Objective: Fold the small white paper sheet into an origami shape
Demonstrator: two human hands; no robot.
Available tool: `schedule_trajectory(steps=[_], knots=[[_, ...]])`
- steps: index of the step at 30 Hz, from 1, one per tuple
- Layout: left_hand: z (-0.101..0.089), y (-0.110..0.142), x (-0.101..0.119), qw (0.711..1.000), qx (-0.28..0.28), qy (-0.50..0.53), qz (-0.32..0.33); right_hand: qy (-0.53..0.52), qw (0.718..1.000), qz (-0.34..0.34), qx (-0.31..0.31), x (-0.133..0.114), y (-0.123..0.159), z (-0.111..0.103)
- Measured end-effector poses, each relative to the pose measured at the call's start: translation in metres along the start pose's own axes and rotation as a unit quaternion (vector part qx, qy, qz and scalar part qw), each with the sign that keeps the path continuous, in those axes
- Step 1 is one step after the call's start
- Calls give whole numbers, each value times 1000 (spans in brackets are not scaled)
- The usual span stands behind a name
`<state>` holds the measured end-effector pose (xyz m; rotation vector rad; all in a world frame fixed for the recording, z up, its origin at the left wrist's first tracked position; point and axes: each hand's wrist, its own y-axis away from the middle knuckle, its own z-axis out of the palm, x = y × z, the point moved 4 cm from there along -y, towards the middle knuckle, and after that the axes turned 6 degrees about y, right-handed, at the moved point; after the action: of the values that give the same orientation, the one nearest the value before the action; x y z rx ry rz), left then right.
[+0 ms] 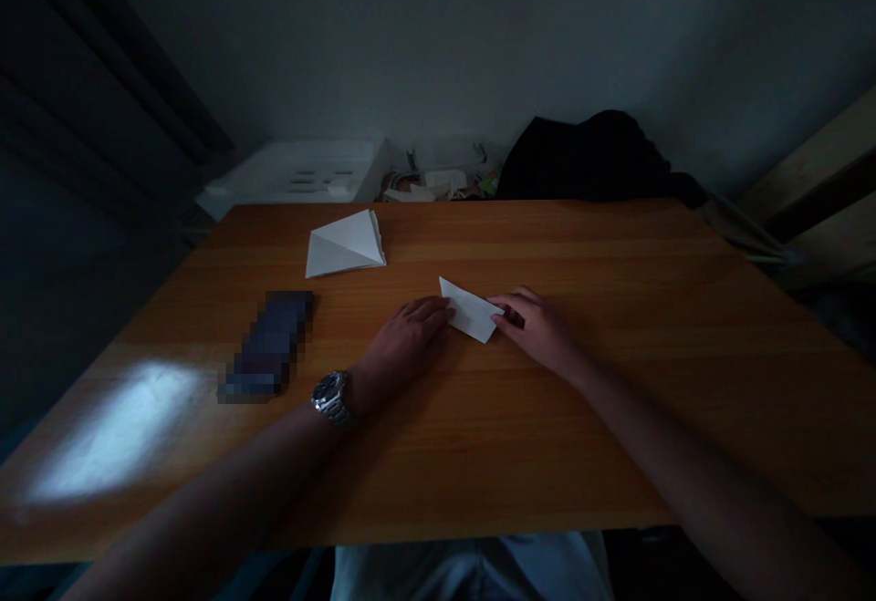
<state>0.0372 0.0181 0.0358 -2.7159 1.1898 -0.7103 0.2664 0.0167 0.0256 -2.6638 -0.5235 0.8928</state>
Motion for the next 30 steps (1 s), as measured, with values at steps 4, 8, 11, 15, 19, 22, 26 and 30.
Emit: schedule_trajectory(steps=[4, 8, 11, 15, 19, 22, 26, 30], knots=[[-2, 0, 2, 1000, 0, -1, -2, 48, 997, -60, 15, -1, 0, -9], [-4, 0, 3, 1000, -12, -6, -3, 51, 989, -122, -64, -2, 5, -9], [-3, 0, 2, 1000, -20, -10, 3, 51, 986, -117, -106, 4, 8, -5], [2, 1, -2, 999, -21, -11, 32, 41, 987, -95, -122, 10, 8, -1], [4, 3, -3, 998, -27, 5, 55, 30, 987, -98, -124, 10, 6, -3], [1, 3, -1, 997, -39, 4, 70, 18, 988, -99, -116, 9, 5, -5], [0, 3, 1, 996, -45, 4, 79, -3, 991, -94, -93, 6, 4, -10], [2, 4, 3, 995, -48, 9, 83, -19, 994, -83, -71, 4, 2, -14]])
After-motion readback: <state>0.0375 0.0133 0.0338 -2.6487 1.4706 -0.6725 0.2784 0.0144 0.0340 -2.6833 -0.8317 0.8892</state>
